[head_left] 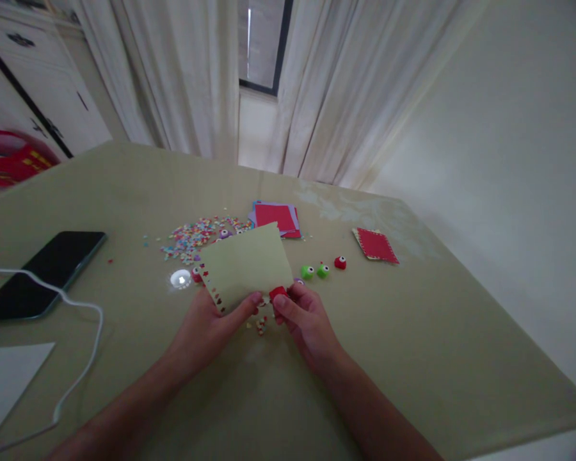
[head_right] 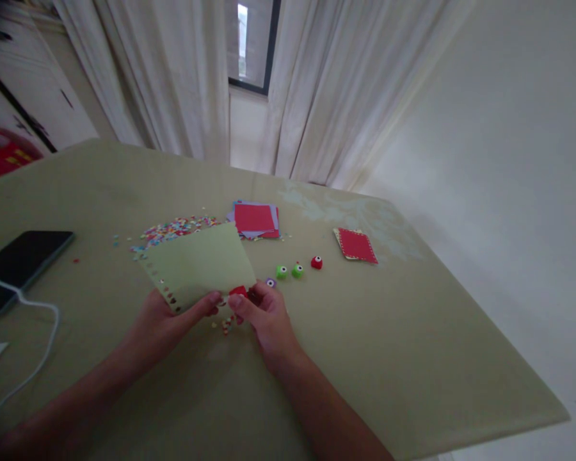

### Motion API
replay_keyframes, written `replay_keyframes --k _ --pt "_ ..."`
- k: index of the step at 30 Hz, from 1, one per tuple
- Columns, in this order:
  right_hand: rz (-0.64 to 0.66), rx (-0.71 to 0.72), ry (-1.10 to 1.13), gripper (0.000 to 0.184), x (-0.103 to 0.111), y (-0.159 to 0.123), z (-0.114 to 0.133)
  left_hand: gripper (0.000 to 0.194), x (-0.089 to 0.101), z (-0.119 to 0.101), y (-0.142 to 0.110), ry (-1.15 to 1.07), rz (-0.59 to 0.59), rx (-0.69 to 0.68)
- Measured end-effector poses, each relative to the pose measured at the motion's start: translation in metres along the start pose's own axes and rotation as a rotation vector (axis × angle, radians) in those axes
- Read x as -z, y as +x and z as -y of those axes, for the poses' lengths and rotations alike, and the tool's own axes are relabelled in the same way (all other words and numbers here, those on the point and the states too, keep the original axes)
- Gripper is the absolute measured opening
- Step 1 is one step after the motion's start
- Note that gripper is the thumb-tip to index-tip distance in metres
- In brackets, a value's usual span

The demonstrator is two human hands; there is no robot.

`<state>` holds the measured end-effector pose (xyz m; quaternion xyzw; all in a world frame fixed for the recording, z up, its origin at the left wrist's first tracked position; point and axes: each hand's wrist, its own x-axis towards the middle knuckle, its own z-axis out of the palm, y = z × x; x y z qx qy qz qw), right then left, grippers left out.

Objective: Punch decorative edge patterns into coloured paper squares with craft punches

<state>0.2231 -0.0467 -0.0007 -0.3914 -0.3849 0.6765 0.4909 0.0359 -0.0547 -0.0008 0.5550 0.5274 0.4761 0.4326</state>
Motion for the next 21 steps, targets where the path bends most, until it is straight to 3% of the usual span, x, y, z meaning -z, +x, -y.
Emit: replay_keyframes --k 9,21 --pt "0.034 0.002 0.011 0.032 -0.001 0.0 -0.001 0.017 0.002 -0.01 0.001 0.029 -0.053 -0.034" --pt "-0.008 -0.012 0.043 0.033 -0.001 0.001 -0.001 0.017 -0.002 -0.003 -0.001 -0.025 0.009 -0.039"
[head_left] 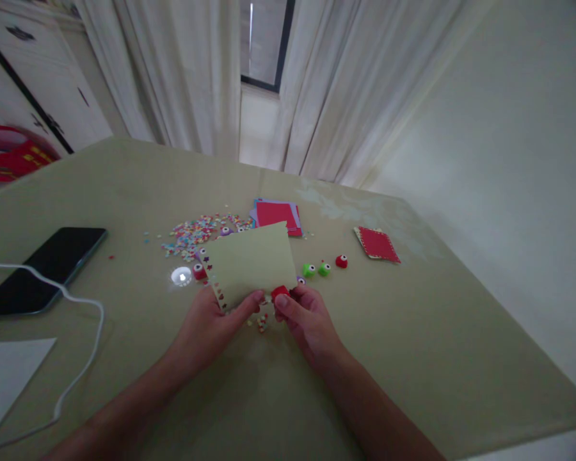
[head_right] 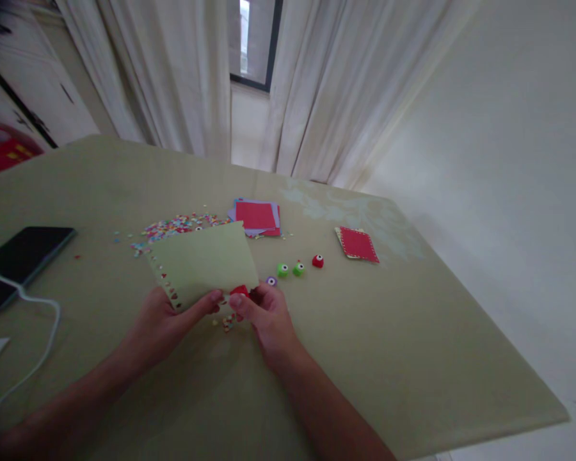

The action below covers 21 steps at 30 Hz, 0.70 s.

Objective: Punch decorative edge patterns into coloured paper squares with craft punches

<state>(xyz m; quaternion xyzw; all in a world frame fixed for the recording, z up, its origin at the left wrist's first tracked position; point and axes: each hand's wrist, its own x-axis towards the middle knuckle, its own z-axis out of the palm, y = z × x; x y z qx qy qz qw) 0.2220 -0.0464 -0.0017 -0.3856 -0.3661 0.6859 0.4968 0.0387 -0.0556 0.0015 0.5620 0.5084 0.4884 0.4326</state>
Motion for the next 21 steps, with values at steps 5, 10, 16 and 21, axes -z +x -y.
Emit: replay_keyframes --k 5,10,16,21 --pt "-0.029 0.0 0.027 0.032 -0.0043 -0.0016 0.0026 0.017 -0.001 0.0005 -0.001 0.012 0.008 -0.028" --pt "-0.058 -0.011 0.016 0.031 -0.0062 -0.0025 0.002 0.018 -0.0007 -0.0011 -0.0013 0.021 0.013 -0.025" --pt "-0.05 -0.039 0.042 0.031 -0.0073 -0.0045 0.0043 0.02 0.0003 -0.0035 -0.0024 0.012 0.021 0.023" --pt "-0.046 -0.015 0.04 0.031 -0.0063 -0.0049 0.0041 0.023 -0.0005 -0.0073 -0.0041 -0.009 0.016 0.016"
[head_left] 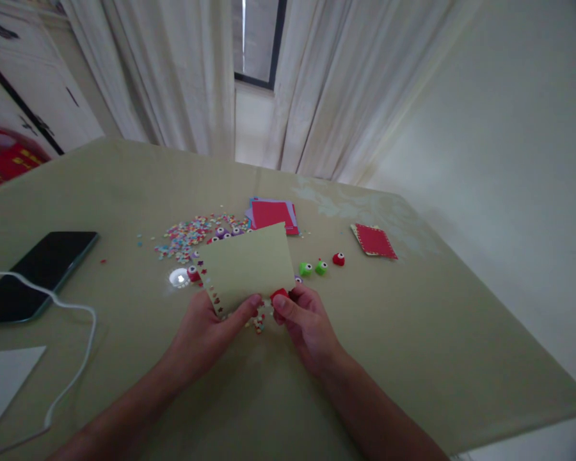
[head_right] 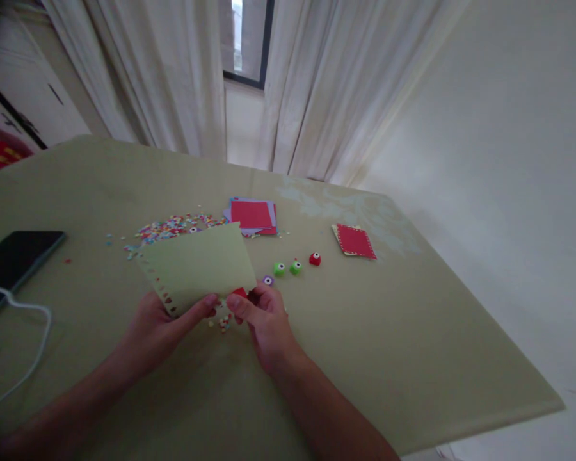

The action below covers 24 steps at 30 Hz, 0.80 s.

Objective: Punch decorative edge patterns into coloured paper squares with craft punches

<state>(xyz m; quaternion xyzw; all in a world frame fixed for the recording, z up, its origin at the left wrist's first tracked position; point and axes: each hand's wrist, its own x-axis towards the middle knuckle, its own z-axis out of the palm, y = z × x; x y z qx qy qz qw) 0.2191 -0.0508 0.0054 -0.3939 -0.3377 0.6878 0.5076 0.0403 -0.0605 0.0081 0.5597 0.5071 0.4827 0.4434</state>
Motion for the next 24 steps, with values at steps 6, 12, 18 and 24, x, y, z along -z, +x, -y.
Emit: replay_keyframes --k 6,12,18,24 --pt "0.075 -0.013 0.022 0.033 -0.001 0.001 0.0 0.025 0.0 0.003 0.001 0.032 -0.012 -0.008" --pt "0.078 -0.042 0.004 0.034 -0.003 0.0 0.001 0.018 0.006 0.001 0.003 0.054 -0.072 0.006" --pt "0.099 -0.028 -0.001 0.029 -0.001 0.0 0.0 0.022 0.009 -0.003 0.003 0.032 -0.097 0.062" --pt "0.094 -0.014 -0.009 0.028 0.001 0.002 -0.002 0.019 0.006 -0.008 0.003 0.001 -0.107 0.05"
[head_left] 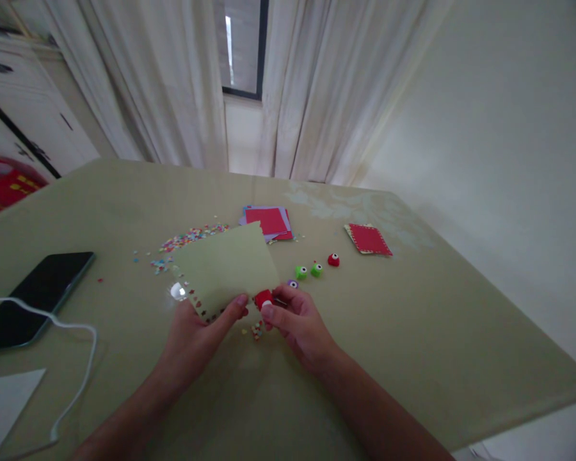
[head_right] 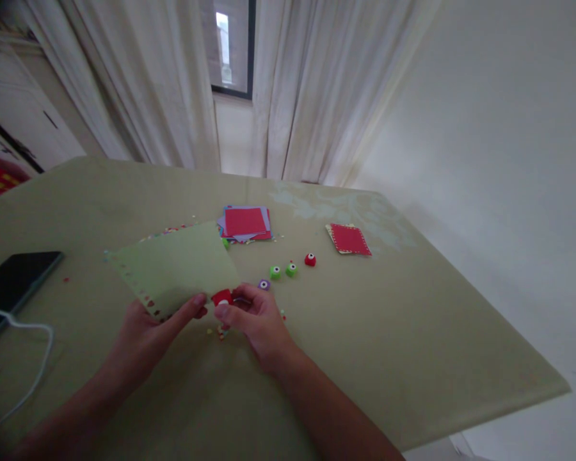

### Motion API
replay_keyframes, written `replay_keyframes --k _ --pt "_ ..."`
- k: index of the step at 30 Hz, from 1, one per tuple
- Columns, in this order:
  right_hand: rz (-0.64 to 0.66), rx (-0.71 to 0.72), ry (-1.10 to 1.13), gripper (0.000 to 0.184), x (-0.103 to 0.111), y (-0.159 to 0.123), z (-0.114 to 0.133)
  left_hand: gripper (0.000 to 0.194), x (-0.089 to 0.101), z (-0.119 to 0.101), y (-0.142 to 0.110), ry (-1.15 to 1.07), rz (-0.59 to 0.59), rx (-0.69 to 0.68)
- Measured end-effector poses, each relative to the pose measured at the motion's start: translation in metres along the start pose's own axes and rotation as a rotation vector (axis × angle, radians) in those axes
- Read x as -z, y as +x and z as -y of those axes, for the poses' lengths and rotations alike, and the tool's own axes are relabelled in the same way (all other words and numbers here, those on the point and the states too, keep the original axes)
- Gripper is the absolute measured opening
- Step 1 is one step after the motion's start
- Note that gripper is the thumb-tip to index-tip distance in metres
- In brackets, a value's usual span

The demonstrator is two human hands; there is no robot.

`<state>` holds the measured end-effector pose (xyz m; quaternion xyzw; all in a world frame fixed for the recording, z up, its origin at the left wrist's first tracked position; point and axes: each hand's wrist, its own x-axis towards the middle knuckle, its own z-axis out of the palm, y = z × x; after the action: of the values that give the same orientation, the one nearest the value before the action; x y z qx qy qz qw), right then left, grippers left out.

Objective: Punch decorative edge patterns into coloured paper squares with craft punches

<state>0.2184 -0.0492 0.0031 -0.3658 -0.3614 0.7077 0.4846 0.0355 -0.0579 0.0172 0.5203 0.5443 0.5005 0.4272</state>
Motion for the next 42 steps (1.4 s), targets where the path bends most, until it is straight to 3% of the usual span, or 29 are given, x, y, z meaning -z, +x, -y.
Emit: replay_keyframes --k 13,22,35,42 --pt "0.056 0.05 -0.035 0.024 0.002 -0.001 -0.001 0.023 0.005 0.006 0.004 0.066 0.052 -0.063" --pt "0.054 0.037 0.005 0.025 0.004 0.0 -0.002 0.042 0.008 0.015 0.003 -0.083 0.131 0.124" --pt "0.031 0.069 -0.04 0.026 0.001 0.0 -0.001 0.026 0.001 0.013 0.003 -0.045 0.124 0.017" --pt "0.048 0.11 -0.075 0.026 0.001 0.002 0.0 0.028 0.004 0.012 0.005 0.006 0.103 -0.011"
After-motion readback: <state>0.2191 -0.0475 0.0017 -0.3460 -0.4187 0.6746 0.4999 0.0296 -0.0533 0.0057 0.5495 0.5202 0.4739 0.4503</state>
